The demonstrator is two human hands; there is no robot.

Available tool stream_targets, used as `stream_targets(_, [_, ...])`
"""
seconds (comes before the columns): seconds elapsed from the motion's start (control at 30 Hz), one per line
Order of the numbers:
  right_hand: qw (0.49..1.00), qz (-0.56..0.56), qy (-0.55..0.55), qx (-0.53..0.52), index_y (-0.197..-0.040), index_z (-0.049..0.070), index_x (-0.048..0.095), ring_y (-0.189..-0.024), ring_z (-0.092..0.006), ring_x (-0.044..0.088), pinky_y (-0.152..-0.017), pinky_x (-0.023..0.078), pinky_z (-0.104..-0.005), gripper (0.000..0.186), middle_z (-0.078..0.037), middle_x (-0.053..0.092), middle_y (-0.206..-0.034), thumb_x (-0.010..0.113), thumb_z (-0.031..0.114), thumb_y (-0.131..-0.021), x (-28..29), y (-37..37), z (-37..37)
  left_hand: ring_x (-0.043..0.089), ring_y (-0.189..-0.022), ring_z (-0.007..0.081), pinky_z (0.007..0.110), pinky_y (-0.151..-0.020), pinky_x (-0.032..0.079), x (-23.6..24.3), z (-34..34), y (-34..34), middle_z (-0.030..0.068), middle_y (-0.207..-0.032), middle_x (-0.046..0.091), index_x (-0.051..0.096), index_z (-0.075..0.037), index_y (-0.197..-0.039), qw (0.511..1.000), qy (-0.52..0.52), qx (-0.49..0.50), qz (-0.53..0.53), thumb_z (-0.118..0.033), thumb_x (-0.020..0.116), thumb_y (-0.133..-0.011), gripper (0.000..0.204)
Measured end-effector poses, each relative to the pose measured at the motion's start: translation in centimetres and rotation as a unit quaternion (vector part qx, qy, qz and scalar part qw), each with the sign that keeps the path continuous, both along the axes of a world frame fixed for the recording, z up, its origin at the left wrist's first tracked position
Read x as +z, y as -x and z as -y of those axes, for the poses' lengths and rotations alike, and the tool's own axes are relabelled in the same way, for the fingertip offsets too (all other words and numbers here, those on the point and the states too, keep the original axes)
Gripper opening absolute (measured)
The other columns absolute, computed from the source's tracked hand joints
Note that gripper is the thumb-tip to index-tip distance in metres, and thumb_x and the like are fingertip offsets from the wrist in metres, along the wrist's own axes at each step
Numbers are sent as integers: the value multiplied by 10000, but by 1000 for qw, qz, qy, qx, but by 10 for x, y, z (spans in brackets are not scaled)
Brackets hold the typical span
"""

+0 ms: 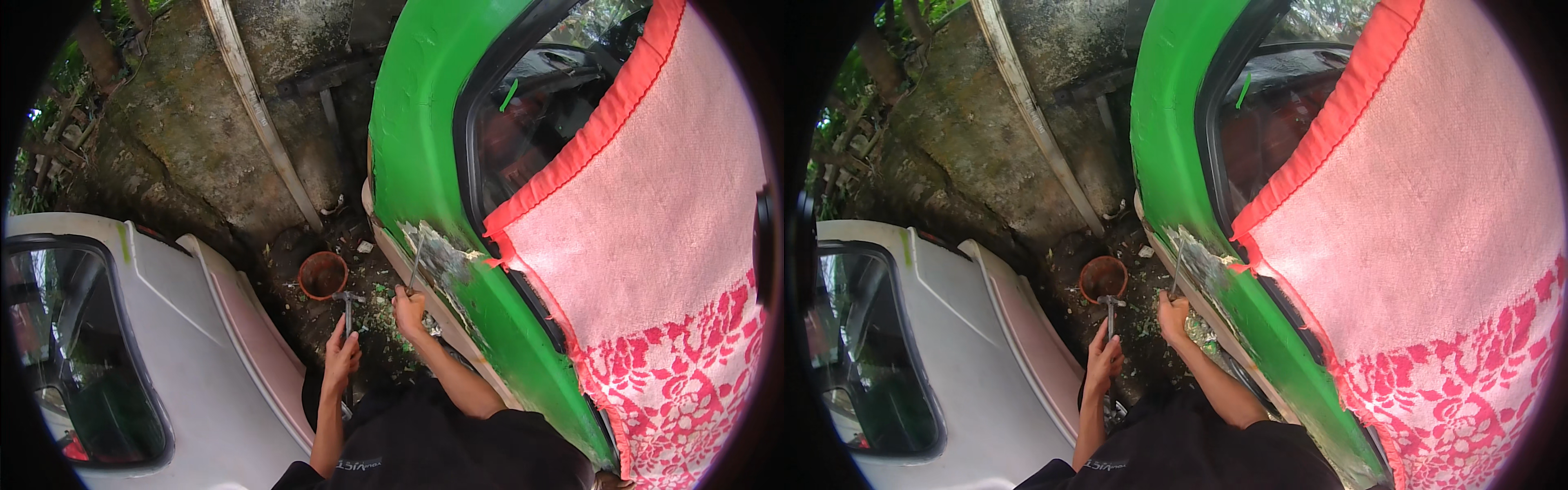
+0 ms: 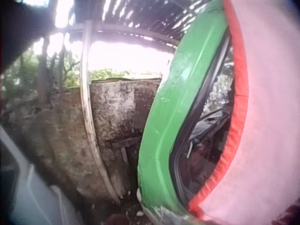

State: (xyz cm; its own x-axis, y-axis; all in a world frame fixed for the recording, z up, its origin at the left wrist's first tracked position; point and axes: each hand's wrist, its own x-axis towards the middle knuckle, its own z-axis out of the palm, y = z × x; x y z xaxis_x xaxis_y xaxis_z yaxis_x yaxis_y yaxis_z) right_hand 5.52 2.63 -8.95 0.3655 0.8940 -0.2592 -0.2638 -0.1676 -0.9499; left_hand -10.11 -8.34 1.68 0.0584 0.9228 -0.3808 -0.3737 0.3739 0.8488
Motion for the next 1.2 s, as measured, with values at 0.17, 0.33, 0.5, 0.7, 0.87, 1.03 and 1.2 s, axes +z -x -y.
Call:
stream_targets(0.17, [999, 30, 14, -15, -547, 92, 440, -354, -91, 357, -341, 218, -295, 401, -2, 431, -473, 603, 156, -908, -52, -3, 21, 273, -455, 18, 199, -391, 185, 1, 6, 3, -85, -611, 308, 292, -162, -1531, 1000, 8, 0, -11, -134, 530, -994, 588])
stream_targets(0.33, [998, 3, -56, -3, -553, 78, 447, -392, -91, 370, -377, 273, -288, 394, 10, 422, -478, 606, 142, -908, -10, -8, -17, 273, -458, 20, 203, -392, 187, 1, 2, 5, -79, -614, 314, 286, -163, -1534, 1000, 9, 6, -14, -142, 532, -994, 593])
stream_targets(0.5, [996, 78, 31, -16, -539, 72, 471, -375, -105, 358, -372, 258, -302, 405, 5, 430, -468, 618, 158, -907, -59, 3, 13, 269, -454, 16, 201, -390, 182, -3, -1, 2, -81, -615, 315, 278, -166, -1536, 1000, 4, -14, -1, -145, 536, -995, 600])
stream_targets(0.7, [998, 56, -19, -16, -500, 73, 457, -349, -113, 350, -359, 229, -318, 455, -1, 419, -441, 621, 183, -910, -42, 5, -11, 269, -452, 15, 200, -388, 182, -5, -1, 5, -84, -613, 314, 279, -166, -1536, 1000, 19, -2, -8, -141, 535, -994, 599])
stream_targets(0.87, [992, 117, 43, -20, -535, 50, 463, -385, -105, 376, -389, 272, -323, 427, 4, 424, -477, 612, 176, -915, -55, -7, 16, 268, -451, 19, 202, -388, 184, -5, -1, 7, -80, -611, 308, 279, -167, -1536, 1000, 15, 0, -3, -136, 536, -990, 604])
stream_targets(1.03, [999, 51, -15, -8, -532, 51, 446, -389, -100, 388, -387, 277, -316, 430, -12, 438, -477, 610, 177, -910, 4, -7, -13, 266, -450, 19, 200, -391, 182, -5, -3, 8, -78, -609, 299, 279, -163, -1535, 1000, 16, -4, -26, -137, 539, -988, 607])
stream_targets(1.2, [993, 95, 63, -22, -558, -13, 465, -446, -122, 383, -454, 306, -369, 420, -45, 422, -481, 646, 204, -870, -54, -11, 18, 269, -454, 17, 198, -392, 182, -1, -2, 5, -80, -606, 297, 281, -171, -1535, 1000, 5, -15, -15, -147, 542, -990, 604])
